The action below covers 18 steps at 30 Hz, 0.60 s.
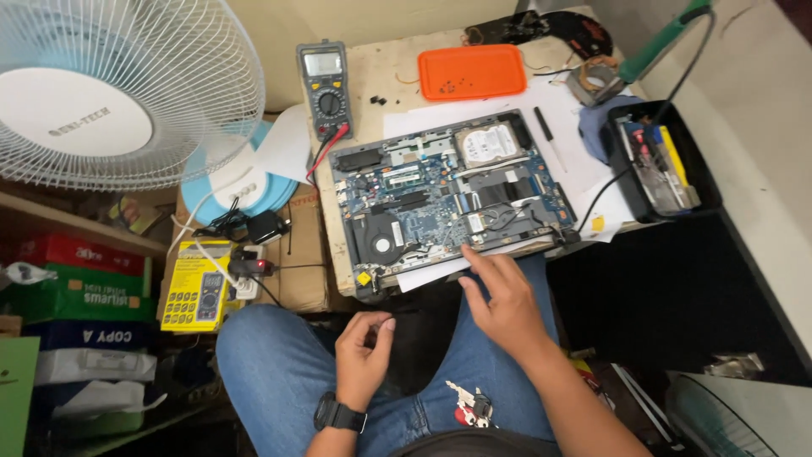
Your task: The person sits on the floor and uses a multimeter to test various points on the motherboard of a disassembled laptop. They move the probes across different components and connectors, then place the multimeter down and reach for a screwdriver from a nearby tool kit.
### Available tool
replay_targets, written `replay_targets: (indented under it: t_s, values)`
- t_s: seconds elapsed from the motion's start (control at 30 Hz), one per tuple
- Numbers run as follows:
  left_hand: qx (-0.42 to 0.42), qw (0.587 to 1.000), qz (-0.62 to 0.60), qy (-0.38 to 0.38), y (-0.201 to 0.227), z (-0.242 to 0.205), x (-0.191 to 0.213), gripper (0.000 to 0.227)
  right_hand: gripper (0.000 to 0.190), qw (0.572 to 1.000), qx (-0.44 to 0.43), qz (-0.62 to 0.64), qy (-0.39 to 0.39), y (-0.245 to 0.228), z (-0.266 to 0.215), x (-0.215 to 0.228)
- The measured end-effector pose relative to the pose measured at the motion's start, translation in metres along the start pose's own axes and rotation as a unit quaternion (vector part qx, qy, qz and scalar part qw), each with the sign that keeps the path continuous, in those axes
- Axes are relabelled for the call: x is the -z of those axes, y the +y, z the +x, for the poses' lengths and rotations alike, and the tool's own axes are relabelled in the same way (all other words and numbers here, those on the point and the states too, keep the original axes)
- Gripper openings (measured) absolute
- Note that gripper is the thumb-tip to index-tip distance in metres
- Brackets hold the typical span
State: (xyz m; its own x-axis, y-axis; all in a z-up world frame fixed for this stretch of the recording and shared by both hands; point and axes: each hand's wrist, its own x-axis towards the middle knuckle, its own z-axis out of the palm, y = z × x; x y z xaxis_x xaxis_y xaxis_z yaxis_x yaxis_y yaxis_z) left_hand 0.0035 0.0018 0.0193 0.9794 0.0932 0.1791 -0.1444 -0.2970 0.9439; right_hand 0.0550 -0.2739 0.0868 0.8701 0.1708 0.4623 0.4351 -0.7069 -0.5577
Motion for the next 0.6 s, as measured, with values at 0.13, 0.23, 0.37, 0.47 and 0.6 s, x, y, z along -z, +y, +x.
replay_targets:
  t_s: [0.13,0.23,0.37,0.47,0.6]
  values:
    - [0.002,1.0,0.001,0.007,-0.002,-0.001,-0.001,0.013,0.049,0.999,-0.042,0.028,-0.012,0.0,-0.003,0.005]
    - [-0.004,1.0,0.015,0.006,-0.003,-0.001,0.0,0.015,0.04,0.998,-0.033,0.048,0.017,-0.004,0.0,0.018]
    - [-0.016,1.0,0.009,0.009,-0.008,-0.004,-0.002,0.013,0.027,0.997,-0.028,0.041,0.062,-0.013,0.01,0.048]
    - [-0.011,1.0,0.016,0.007,-0.012,-0.004,-0.004,0.013,0.015,0.989,0.006,0.029,0.142,-0.012,0.017,0.076]
    - [-0.005,0.999,0.041,0.008,-0.019,-0.007,-0.005,0.015,0.014,0.976,-0.026,-0.028,0.215,0.006,0.013,0.115]
